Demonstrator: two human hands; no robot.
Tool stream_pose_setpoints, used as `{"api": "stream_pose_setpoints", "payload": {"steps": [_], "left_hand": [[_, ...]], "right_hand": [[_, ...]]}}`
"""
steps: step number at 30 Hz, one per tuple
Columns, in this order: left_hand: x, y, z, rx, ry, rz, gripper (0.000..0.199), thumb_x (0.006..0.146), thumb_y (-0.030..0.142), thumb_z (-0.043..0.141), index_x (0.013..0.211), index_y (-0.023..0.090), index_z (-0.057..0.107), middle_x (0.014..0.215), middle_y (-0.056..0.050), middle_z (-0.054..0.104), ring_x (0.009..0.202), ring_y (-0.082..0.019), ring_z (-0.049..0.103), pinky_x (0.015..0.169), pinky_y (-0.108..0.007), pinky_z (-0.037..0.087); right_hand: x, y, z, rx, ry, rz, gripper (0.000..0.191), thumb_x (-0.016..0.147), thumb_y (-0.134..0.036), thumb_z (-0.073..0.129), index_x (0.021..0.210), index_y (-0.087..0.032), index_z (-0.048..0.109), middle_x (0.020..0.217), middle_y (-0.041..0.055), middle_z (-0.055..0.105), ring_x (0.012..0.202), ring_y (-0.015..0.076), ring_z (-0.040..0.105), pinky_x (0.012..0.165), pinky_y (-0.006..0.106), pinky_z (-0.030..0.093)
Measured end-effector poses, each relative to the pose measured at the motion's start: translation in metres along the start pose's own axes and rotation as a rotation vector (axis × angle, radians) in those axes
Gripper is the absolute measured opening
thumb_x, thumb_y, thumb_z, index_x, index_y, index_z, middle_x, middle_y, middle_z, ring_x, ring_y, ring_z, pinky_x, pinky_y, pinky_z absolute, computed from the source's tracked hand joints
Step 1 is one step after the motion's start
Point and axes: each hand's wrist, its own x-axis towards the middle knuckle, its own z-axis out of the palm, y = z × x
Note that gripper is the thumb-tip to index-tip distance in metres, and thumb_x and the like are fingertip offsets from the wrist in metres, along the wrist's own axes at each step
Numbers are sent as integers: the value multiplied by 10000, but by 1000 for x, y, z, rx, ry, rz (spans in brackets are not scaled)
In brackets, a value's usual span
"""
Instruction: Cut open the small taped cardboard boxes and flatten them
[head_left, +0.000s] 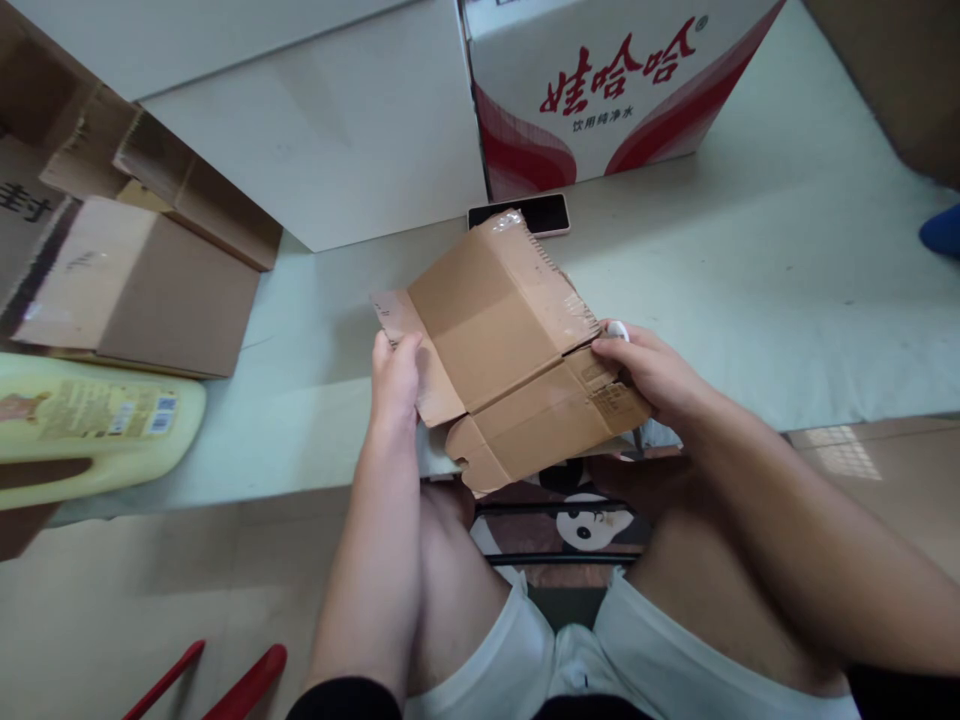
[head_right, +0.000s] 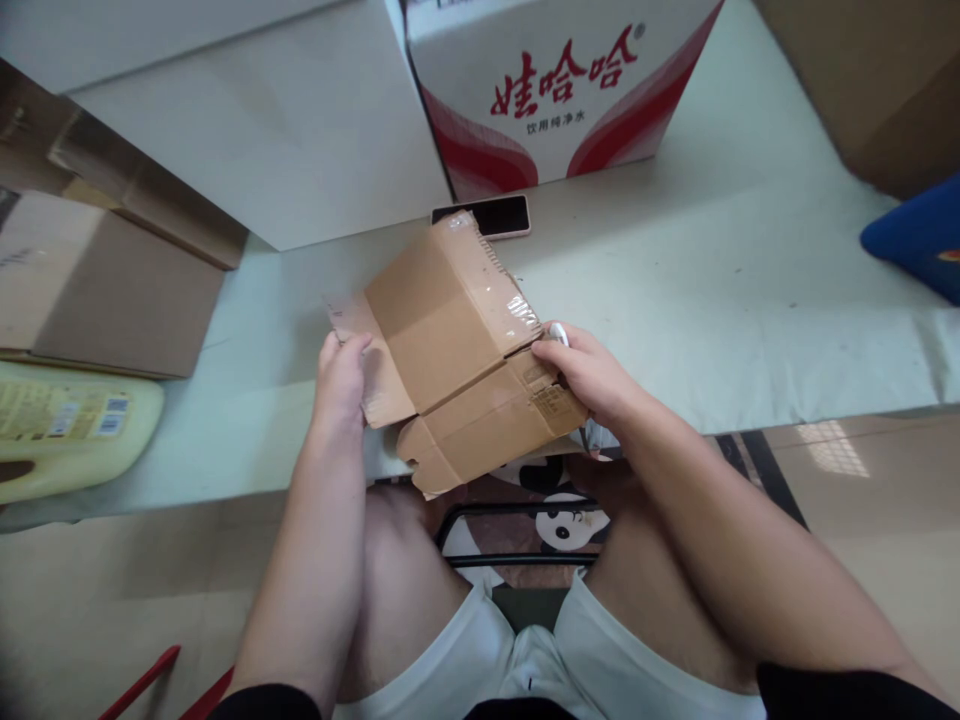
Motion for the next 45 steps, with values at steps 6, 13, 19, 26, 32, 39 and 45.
{"api": "stream_pose_setpoints", "payload": {"steps": [6,13,19,26,32,39,45], "left_hand": [[1,-1,0,-22,-6,4,228,695,305,644,896,225,572,964,-55,702,912,-225,677,803,-334,543],[-2,1,2,-12,-5,-1,228,700,286,641,916,227,596,989,-65,708,932,-236,678,800,-343,544],[1,-2,3,0,-11,1,225,699,298,644,905,227,588,960,-58,704,906,-231,676,766,-331,536],[1,0,3,-19,-4,-7,229,688,308,646,896,229,592,976,-60,711,913,-227,674,767,-324,539],[-1,2,3,3,-3,-5,204,683,306,643,848,227,551,912,-49,681,892,-223,660,768,-320,528],[0,0,3,2,-14,3,215,685,304,638,861,225,544,906,-49,664,893,-221,654,785,-319,526],[0,2,3,-2,0,1,197,670,296,643,826,225,545,904,-49,687,885,-224,664,764,-317,534]], "right_hand": [[0,1,0,2,-3,-1,146,708,-328,676,788,-220,618,722,-9,646,691,175,573,659,293,454],[0,0,0,-97,23,0,166,711,-364,657,774,-229,584,726,-4,628,706,188,565,675,311,436],[1,1,-1,-103,11,-10,172,720,-376,656,778,-233,580,745,-1,635,726,194,572,688,316,438],[1,3,-1,-91,10,1,164,730,-366,663,791,-229,597,745,-1,653,730,193,586,683,311,448],[0,0,1,-78,11,20,160,716,-350,664,797,-223,611,740,-3,663,719,193,588,679,308,454],[1,1,0,-87,9,9,153,723,-353,655,805,-231,611,748,-1,658,727,198,589,689,311,455],[2,3,-1,-83,8,10,156,716,-358,663,791,-232,611,728,-1,649,726,202,586,688,315,447]]}}
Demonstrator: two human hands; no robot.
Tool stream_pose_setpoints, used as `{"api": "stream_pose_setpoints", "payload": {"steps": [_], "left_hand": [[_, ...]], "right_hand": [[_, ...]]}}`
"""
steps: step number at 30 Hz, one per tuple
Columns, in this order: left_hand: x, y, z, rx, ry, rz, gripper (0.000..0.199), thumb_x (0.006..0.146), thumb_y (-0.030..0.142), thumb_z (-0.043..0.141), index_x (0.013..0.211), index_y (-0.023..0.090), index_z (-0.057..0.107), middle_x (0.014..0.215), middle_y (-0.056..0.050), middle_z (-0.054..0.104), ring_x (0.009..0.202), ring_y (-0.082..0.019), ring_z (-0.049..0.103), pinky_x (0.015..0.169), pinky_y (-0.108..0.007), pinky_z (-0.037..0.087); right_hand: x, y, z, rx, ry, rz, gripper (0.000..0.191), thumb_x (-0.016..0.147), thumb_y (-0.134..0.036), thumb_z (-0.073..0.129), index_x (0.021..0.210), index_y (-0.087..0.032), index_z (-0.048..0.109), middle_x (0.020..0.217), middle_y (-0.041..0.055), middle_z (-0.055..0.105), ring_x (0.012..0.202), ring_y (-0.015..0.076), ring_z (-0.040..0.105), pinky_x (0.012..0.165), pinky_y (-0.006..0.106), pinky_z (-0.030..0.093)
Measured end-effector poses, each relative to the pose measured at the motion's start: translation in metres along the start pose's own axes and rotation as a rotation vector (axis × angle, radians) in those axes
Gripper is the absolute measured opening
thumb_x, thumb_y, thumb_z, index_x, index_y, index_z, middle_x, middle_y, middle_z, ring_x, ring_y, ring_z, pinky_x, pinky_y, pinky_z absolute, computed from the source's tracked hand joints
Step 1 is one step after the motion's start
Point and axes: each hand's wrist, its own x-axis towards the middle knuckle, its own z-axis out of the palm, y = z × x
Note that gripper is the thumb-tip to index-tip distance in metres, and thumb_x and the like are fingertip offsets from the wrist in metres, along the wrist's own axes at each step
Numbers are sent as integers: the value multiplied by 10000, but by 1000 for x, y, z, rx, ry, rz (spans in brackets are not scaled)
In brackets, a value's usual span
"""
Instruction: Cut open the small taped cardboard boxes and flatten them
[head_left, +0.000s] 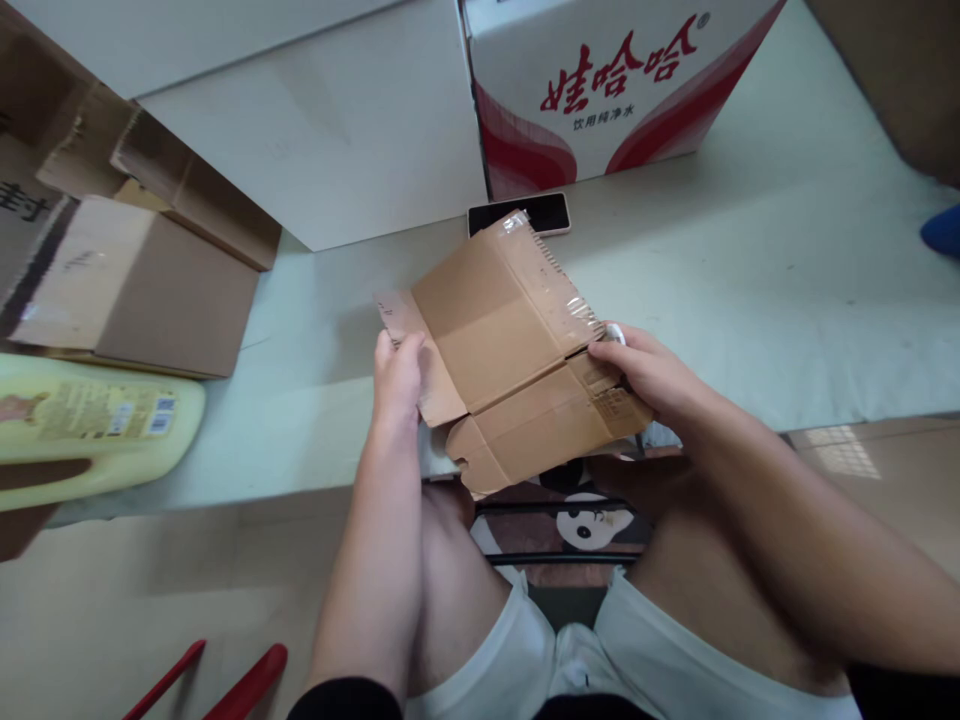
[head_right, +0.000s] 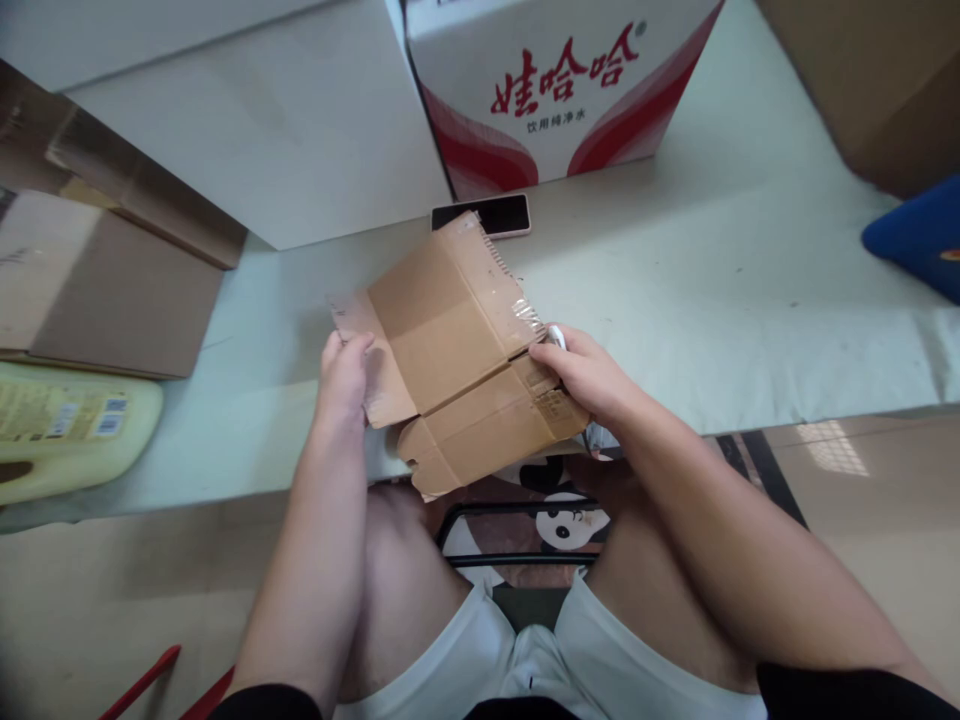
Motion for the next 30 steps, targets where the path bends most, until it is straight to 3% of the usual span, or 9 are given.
{"api": "stream_pose_setpoints", "payload": {"steps": [8,19,30], "left_hand": [[-1,0,-1,4,4,-6,190,688,297,654,844,225,572,930,-60,698,905,-234,674,794,-337,549],[1,-2,0,-28,2,-24,217,682,288,658,878,216,598,905,-50,708,859,-217,675,711,-299,527],[0,2,1,-30,11,-34,165,674,266,667,799,225,567,861,-43,700,836,-214,667,677,-291,509]], "right_hand": [[-2,-3,2,21,7,28,165,703,-355,679,785,-231,607,748,8,658,732,207,586,694,322,449],[-1,-2,1,-3,12,28,190,702,-361,666,813,-218,609,738,-2,647,733,198,593,685,306,447],[-1,-1,1,0,23,26,179,721,-356,651,830,-217,619,753,-3,646,722,186,585,683,302,447]]}}
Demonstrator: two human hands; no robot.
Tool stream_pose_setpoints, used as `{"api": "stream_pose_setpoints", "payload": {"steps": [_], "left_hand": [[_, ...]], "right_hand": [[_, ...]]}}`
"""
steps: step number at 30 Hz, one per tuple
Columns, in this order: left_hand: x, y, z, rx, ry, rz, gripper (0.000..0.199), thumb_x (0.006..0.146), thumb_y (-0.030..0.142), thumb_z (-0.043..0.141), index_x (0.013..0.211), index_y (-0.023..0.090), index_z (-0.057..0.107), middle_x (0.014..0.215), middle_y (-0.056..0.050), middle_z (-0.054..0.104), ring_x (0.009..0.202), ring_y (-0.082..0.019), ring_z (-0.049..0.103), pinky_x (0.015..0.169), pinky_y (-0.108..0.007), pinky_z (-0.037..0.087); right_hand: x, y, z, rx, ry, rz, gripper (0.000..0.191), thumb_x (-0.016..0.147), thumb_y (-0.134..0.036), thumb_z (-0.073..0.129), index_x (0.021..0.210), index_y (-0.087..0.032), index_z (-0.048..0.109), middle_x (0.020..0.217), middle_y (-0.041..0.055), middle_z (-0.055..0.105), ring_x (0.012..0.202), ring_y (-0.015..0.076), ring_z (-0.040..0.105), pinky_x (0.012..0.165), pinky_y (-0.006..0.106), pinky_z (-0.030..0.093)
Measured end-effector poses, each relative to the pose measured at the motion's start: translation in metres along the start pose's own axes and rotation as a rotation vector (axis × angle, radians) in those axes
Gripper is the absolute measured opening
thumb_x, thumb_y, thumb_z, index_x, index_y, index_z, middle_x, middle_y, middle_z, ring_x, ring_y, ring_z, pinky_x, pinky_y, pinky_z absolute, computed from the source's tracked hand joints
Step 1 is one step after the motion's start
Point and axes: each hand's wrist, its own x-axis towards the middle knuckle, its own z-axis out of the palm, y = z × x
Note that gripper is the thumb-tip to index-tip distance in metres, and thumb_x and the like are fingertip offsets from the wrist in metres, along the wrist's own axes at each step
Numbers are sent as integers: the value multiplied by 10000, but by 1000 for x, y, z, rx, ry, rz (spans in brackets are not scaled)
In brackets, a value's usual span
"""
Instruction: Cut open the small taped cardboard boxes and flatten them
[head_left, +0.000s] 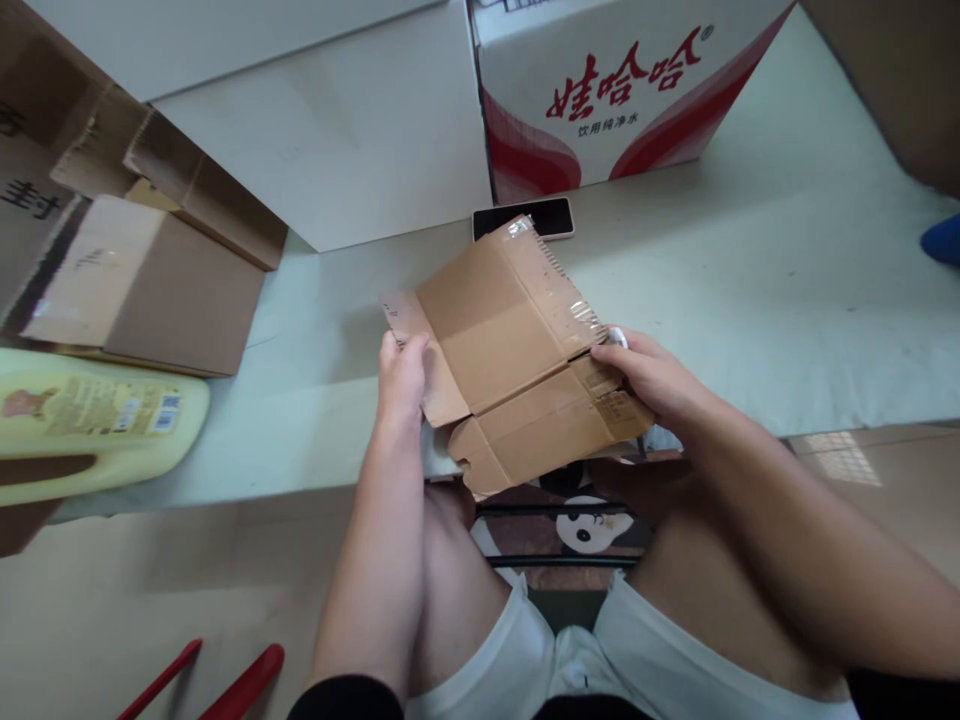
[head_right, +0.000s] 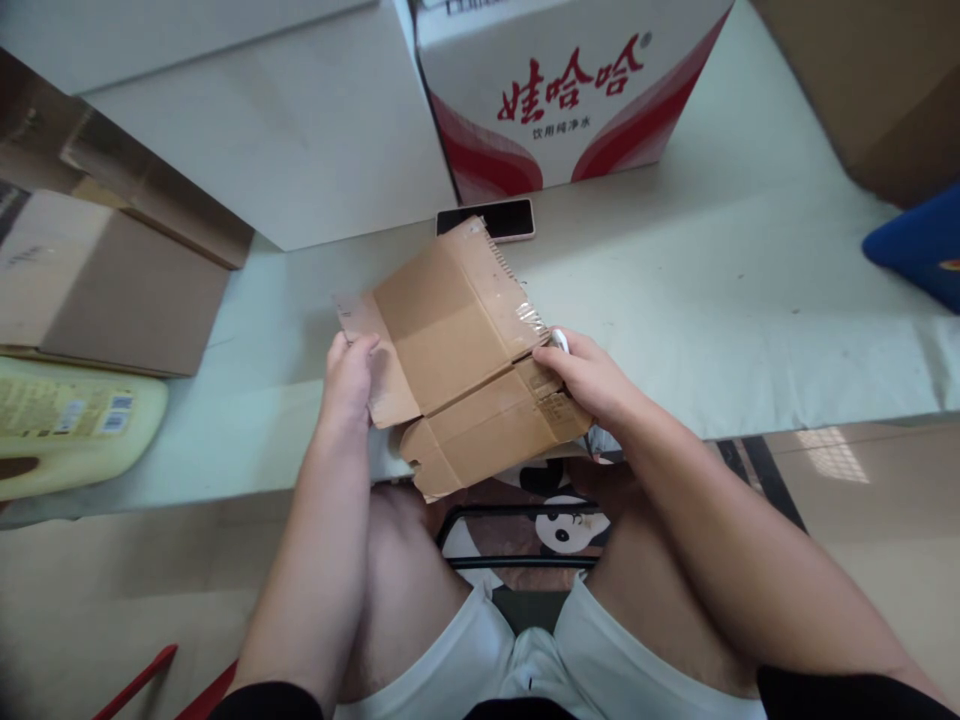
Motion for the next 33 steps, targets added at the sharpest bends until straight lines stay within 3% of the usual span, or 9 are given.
{"api": "stream_pose_setpoints", "payload": {"steps": [33], "left_hand": [[-1,-1,0,-10,-16,5,202,688,272,654,874,222,594,927,-59,712,878,-236,680,740,-330,530]], "right_hand": [[0,2,-1,-12,-2,-14,176,731,-360,659,817,-215,607,752,-2,653,725,188,583,680,305,446]]}}
